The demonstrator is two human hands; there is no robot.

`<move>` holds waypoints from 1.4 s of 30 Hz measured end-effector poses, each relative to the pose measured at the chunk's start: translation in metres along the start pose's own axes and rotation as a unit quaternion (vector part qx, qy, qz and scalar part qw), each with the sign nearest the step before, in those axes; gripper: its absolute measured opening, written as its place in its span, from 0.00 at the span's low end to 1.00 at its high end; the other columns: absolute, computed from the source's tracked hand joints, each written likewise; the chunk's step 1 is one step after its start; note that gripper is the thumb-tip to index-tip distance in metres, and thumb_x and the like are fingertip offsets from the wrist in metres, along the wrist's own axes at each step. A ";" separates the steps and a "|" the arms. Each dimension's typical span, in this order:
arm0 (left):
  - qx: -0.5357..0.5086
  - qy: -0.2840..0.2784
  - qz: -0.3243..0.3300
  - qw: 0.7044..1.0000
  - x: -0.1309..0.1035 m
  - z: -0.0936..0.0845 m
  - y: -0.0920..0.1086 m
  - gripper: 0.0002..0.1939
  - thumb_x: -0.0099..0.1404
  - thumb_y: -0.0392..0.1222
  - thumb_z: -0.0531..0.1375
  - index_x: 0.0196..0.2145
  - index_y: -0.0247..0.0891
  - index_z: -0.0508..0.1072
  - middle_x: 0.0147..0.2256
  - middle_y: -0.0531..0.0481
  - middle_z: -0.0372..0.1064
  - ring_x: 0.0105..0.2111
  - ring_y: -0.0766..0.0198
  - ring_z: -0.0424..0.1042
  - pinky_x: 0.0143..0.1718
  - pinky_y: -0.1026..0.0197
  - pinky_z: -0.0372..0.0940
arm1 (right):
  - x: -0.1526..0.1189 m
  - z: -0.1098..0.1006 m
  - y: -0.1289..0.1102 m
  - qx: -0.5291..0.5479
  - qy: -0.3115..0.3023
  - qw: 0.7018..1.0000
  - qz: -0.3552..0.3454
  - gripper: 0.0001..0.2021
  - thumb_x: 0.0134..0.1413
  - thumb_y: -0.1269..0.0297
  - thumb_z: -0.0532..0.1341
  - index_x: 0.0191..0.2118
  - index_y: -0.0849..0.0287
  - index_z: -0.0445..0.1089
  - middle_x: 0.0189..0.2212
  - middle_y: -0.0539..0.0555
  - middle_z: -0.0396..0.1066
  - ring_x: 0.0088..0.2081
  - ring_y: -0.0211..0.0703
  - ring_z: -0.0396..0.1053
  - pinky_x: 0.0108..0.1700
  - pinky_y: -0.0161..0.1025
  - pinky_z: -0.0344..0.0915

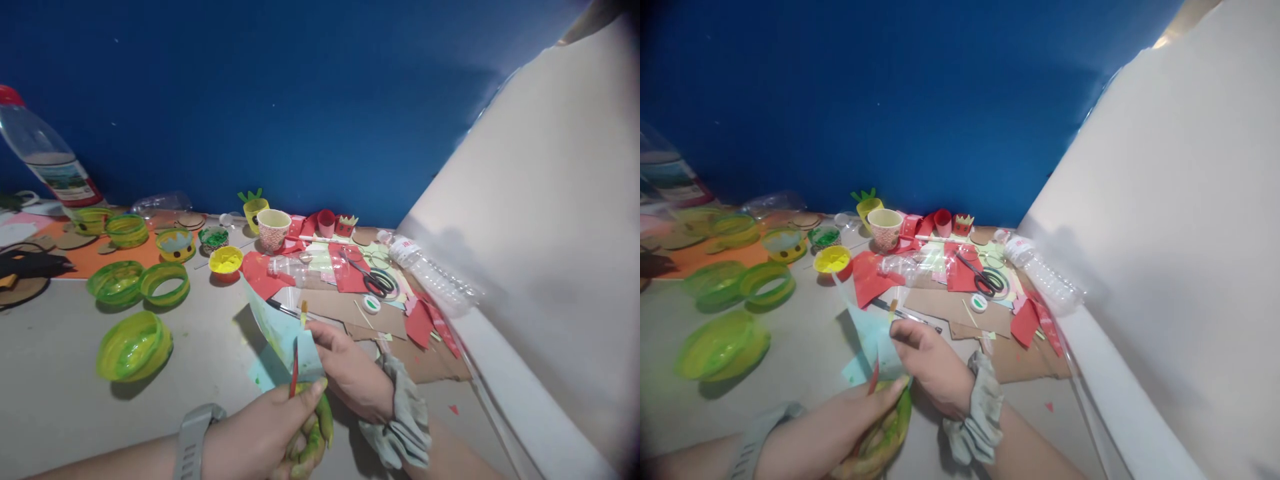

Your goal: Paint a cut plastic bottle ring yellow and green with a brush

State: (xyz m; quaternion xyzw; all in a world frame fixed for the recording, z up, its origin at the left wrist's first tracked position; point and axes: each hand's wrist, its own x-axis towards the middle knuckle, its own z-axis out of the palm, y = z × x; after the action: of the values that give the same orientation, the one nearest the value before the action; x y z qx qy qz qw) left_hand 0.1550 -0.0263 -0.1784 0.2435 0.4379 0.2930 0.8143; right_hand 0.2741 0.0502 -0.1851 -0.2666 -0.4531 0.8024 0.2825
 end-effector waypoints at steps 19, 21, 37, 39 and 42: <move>-0.005 0.134 0.049 0.990 -0.018 0.001 -0.013 0.26 0.61 0.67 0.54 0.27 0.40 0.55 0.19 0.62 0.45 0.19 0.74 0.41 0.21 0.66 0.34 | 0.006 -0.014 -0.001 0.041 0.117 0.992 -0.017 0.21 0.45 0.52 0.74 0.30 0.62 0.66 0.26 0.49 0.66 0.27 0.37 0.62 0.32 0.32 0.58; -0.002 0.149 0.038 0.988 -0.015 0.000 -0.016 0.22 0.67 0.62 0.49 0.27 0.40 0.56 0.16 0.63 0.44 0.17 0.73 0.40 0.20 0.66 0.33 | 0.006 -0.014 -0.001 0.044 0.118 0.992 -0.016 0.21 0.44 0.53 0.75 0.30 0.62 0.66 0.25 0.49 0.66 0.27 0.38 0.62 0.32 0.32 0.58; 0.017 0.165 0.045 0.985 -0.010 -0.019 -0.033 0.17 0.70 0.54 0.51 0.27 0.41 0.58 0.12 0.64 0.43 0.13 0.73 0.41 0.16 0.66 0.35 | 0.005 -0.015 -0.005 0.048 0.102 0.994 0.010 0.22 0.45 0.52 0.75 0.35 0.65 0.71 0.31 0.55 0.71 0.33 0.44 0.69 0.37 0.35 0.65; 0.028 0.169 0.034 0.985 -0.014 -0.018 -0.029 0.18 0.70 0.52 0.50 0.25 0.40 0.57 0.13 0.63 0.43 0.14 0.73 0.41 0.16 0.66 0.36 | 0.004 -0.015 -0.004 0.049 0.103 0.993 0.010 0.21 0.45 0.52 0.75 0.34 0.65 0.71 0.30 0.54 0.70 0.32 0.42 0.69 0.36 0.34 0.64; 0.024 0.168 0.023 0.985 -0.019 -0.016 -0.020 0.20 0.71 0.49 0.50 0.23 0.40 0.55 0.13 0.62 0.43 0.14 0.73 0.42 0.17 0.67 0.37 | 0.004 -0.018 -0.001 0.050 0.102 0.993 0.010 0.21 0.45 0.53 0.75 0.34 0.65 0.71 0.28 0.53 0.70 0.30 0.40 0.68 0.34 0.32 0.64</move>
State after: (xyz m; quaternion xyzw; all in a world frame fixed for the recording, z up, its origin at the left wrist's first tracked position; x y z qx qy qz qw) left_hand 0.1382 -0.0515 -0.1889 0.2205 0.5696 0.3377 0.7162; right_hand 0.2840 0.0635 -0.1924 -0.3372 -0.3787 0.7954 0.3321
